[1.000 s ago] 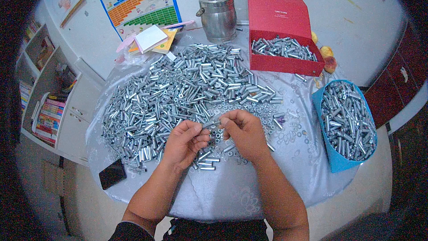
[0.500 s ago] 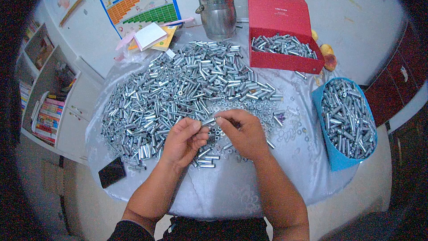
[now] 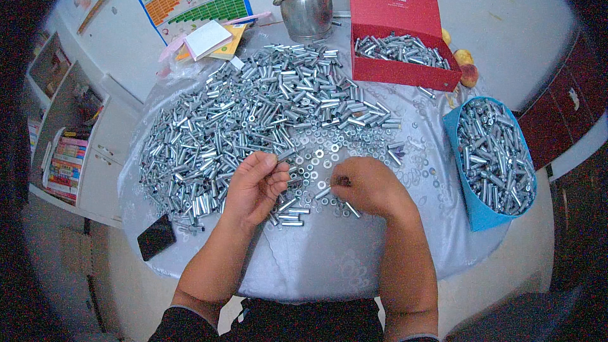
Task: The person sits at a table and repeatedly picks up small metal bolts and washers from a large pile. They thread the washers onto the bolts by hand and place the assembled fasteners into a blue container.
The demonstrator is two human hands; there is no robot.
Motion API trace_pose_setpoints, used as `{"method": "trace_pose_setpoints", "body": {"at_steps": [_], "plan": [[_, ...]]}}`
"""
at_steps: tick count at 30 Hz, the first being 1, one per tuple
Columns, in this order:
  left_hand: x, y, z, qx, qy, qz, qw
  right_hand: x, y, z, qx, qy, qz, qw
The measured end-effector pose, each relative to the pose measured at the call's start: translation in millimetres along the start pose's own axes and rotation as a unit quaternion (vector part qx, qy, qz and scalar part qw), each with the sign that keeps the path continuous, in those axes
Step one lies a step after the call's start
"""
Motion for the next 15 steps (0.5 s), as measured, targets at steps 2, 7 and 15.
{"method": "trace_pose_setpoints", "body": {"at_steps": [2, 7, 15], "plan": [[0, 0, 0, 0.000, -0.003, -0.002, 1.000, 1, -2, 2, -0.013, -0.031, -0.038, 0.999], [0, 1, -1, 0.001, 0.005, -0.002, 1.000, 6, -4, 0, -0.006, -0.028, -0.039, 0.999], [0, 1, -2, 0.001, 0.018, 0.002, 1.000, 13, 3, 3, 0.002, 0.005, 0.033, 0.999]]}}
Point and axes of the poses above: each hand's wrist, its own y-axis towards the middle knuckle, its own x-axis out of the palm, z = x × y, the point moved 1 cm from there along y, towards the middle knuckle, and after that the axes turned 1 degree about y, right-handed, at the moved point
